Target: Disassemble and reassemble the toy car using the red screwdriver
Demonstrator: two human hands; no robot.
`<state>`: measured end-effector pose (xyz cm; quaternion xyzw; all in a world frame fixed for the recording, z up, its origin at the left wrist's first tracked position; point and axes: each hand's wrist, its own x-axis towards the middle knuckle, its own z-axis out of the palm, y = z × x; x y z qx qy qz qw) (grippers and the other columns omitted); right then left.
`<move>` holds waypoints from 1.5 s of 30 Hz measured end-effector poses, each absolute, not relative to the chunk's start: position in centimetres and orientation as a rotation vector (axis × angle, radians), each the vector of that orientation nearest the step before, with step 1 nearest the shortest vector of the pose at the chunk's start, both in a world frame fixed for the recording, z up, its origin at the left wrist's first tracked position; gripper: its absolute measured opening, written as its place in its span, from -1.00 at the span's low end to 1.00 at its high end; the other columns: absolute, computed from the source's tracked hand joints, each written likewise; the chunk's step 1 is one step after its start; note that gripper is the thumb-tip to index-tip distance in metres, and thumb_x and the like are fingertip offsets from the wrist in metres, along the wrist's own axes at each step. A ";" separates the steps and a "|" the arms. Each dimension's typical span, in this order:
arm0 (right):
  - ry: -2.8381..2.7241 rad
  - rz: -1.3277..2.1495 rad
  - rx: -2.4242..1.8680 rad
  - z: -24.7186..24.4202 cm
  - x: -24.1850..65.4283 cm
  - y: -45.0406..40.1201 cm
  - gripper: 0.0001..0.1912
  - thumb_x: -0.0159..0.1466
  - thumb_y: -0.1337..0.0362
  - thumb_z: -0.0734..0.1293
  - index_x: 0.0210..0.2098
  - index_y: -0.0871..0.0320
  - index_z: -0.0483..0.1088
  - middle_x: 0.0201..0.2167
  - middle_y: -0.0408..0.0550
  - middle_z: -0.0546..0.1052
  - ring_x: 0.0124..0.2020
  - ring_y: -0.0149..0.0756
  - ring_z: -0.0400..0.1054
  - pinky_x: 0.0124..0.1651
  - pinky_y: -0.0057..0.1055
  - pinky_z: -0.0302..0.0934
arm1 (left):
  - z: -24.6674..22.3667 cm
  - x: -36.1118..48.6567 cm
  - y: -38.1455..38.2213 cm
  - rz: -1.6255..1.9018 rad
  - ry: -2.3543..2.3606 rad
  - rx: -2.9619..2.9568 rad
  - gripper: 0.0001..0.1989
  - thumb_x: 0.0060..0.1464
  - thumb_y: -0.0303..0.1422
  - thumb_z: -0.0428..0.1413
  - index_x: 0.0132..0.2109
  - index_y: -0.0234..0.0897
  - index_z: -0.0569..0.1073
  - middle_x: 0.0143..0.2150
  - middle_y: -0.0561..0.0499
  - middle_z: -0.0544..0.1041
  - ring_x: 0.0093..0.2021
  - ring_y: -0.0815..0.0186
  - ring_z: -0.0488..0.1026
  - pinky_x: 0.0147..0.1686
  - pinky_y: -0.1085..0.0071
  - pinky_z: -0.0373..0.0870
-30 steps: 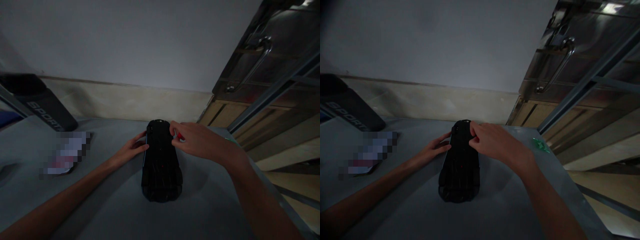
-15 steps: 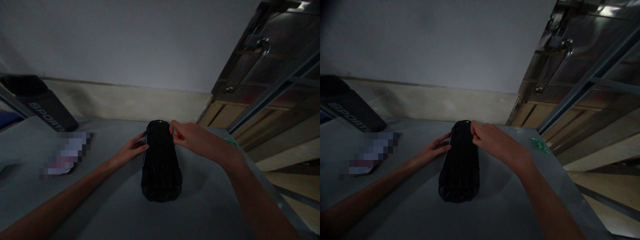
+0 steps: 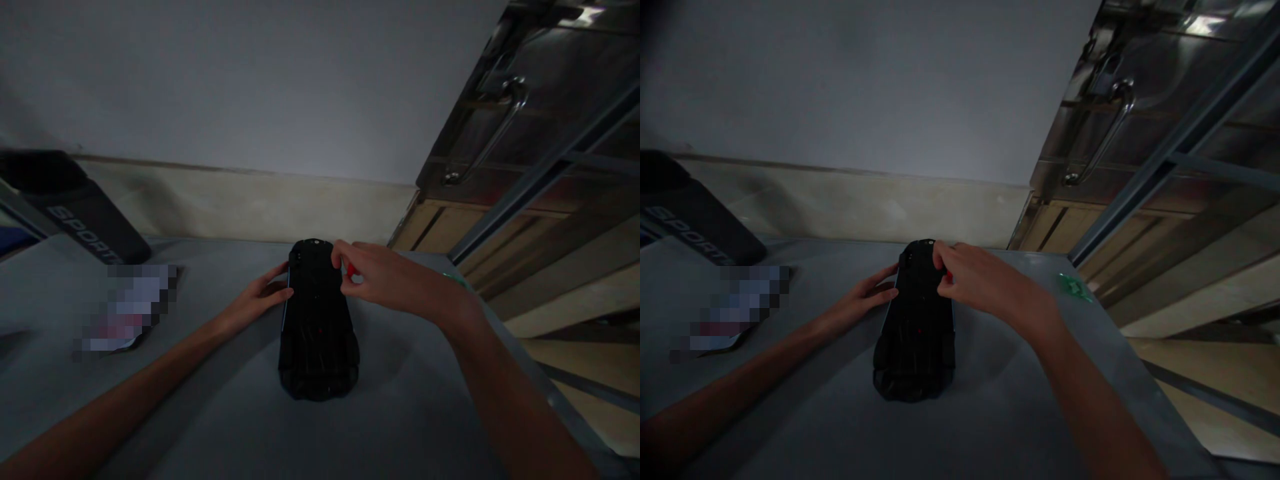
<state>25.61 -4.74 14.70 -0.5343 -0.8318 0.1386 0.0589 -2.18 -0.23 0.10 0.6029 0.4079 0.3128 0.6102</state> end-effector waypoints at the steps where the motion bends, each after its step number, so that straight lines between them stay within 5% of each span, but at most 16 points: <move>1: -2.520 0.378 -1.659 14.8 25.6 -4.9 -0.79 0.44 0.44 0.44 0.01 0.09 0.45 -0.11 -0.03 0.68 -0.16 -0.20 0.53 -0.14 -0.34 0.17 | 0.1 -2.2 -0.3 0.725 0.941 1.389 0.06 0.38 -0.04 0.41 0.79 -0.27 0.17 0.53 -0.26 0.68 0.58 -0.23 0.56 0.65 -0.15 0.33; 3: -2.507 0.245 -1.782 14.9 25.5 -5.0 -0.89 0.57 0.35 0.38 0.07 0.12 0.50 -0.13 0.02 0.70 -0.18 -0.17 0.55 -0.18 -0.31 0.13 | 0.1 -2.1 -0.3 0.732 0.943 1.380 0.05 0.39 -0.06 0.40 0.79 -0.30 0.16 0.55 -0.27 0.65 0.58 -0.22 0.56 0.64 -0.14 0.35; 7: -2.502 0.082 -1.897 14.9 25.7 -5.2 -0.78 0.72 0.23 0.27 0.10 0.15 0.56 -0.21 0.05 0.70 -0.21 -0.13 0.57 -0.22 -0.27 0.06 | -0.3 -2.2 -0.1 0.738 0.942 1.360 0.07 0.36 -0.04 0.43 0.79 -0.28 0.18 0.59 -0.27 0.61 0.59 -0.21 0.55 0.65 -0.11 0.35; 13: -2.515 0.402 -1.689 15.2 25.6 -5.1 -0.90 0.59 0.43 0.36 0.01 0.13 0.50 -0.18 -0.05 0.69 -0.20 -0.25 0.53 -0.17 -0.35 0.13 | -0.7 -2.4 0.2 0.730 0.956 1.362 0.09 0.33 -0.02 0.45 0.78 -0.22 0.20 0.58 -0.27 0.63 0.60 -0.21 0.55 0.66 -0.16 0.31; 21: -2.510 0.477 -1.622 15.1 26.0 -4.9 -0.80 0.47 0.44 0.44 0.04 0.12 0.47 -0.12 -0.03 0.68 -0.16 -0.23 0.52 -0.15 -0.37 0.17 | -0.4 -2.4 0.2 0.743 0.962 1.415 0.07 0.29 0.06 0.46 0.75 -0.17 0.28 0.72 -0.25 0.45 0.65 -0.26 0.47 0.66 -0.14 0.34; 30: -2.522 0.193 -1.841 15.5 25.5 -5.3 -0.74 0.74 0.27 0.25 0.09 0.20 0.58 -0.18 0.08 0.70 -0.18 -0.14 0.56 -0.18 -0.28 0.08 | -0.6 -2.5 0.2 0.720 0.970 1.368 0.13 0.28 0.07 0.47 0.78 -0.18 0.20 0.54 -0.25 0.66 0.58 -0.24 0.56 0.65 -0.16 0.35; 35: -2.545 0.399 -1.640 15.3 25.9 -5.2 -0.91 0.62 0.40 0.35 0.01 0.13 0.51 -0.19 -0.06 0.68 -0.21 -0.25 0.52 -0.20 -0.33 0.09 | -0.3 -2.4 0.1 0.705 0.975 1.364 0.19 0.27 0.08 0.47 0.80 -0.21 0.15 0.55 -0.27 0.65 0.60 -0.22 0.54 0.67 -0.15 0.31; 41: -2.560 0.409 -1.573 15.1 26.2 -5.2 -0.79 0.49 0.44 0.40 0.08 0.12 0.47 -0.11 -0.01 0.70 -0.16 -0.22 0.53 -0.15 -0.34 0.17 | -0.4 -2.4 0.0 0.719 0.982 1.362 0.16 0.27 0.10 0.46 0.79 -0.14 0.20 0.52 -0.23 0.69 0.60 -0.25 0.54 0.65 -0.13 0.33; 45: -2.529 0.314 -1.693 15.4 25.8 -5.4 -0.91 0.60 0.35 0.36 0.04 0.13 0.53 -0.10 0.04 0.73 -0.17 -0.19 0.57 -0.17 -0.30 0.16 | -0.4 -2.5 0.1 0.717 0.973 1.352 0.17 0.28 0.08 0.47 0.80 -0.19 0.18 0.54 -0.28 0.66 0.60 -0.24 0.54 0.66 -0.14 0.33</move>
